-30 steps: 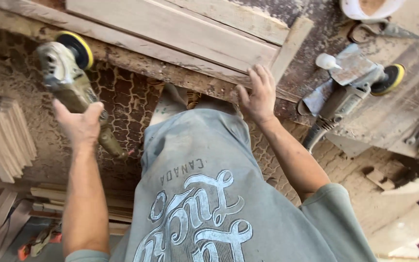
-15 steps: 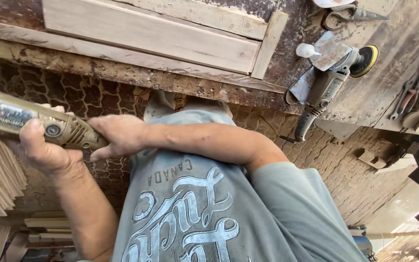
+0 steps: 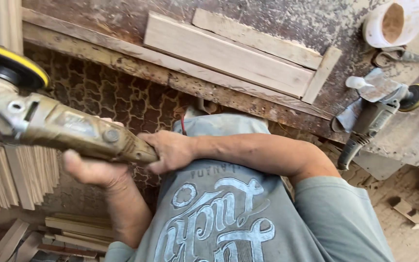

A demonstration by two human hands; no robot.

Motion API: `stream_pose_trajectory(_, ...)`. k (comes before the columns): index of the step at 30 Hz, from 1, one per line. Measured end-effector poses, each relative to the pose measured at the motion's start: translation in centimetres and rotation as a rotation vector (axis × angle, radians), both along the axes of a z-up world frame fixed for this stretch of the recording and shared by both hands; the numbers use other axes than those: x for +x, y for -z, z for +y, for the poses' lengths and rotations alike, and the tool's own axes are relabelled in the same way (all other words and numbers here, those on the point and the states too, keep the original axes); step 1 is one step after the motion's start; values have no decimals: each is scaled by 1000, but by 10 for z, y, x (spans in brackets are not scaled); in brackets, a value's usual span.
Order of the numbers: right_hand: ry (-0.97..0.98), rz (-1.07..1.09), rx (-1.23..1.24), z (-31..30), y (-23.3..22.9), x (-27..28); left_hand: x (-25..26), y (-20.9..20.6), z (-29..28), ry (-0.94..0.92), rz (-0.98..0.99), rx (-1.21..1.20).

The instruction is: Sanding wood slats using a power tool and applying wood glue to bond pieces.

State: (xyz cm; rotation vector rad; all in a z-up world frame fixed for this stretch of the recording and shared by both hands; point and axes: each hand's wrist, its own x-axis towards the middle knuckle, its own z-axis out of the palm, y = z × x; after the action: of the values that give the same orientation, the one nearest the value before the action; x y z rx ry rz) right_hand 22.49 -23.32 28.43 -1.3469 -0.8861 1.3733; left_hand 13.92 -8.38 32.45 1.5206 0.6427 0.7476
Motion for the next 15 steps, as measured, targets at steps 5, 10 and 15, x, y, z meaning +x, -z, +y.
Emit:
stream_pose_trajectory(5,-195,491,179,-1,6,11,33,43,53,1139,-770,-1037)
stream_pose_trajectory(10,129,-497,-279,-32,72,11,77,69,88,718,-38,-894)
stream_pose_trajectory(15,601,-334,-603,-138,89,16,113,186,163,363,506,-159)
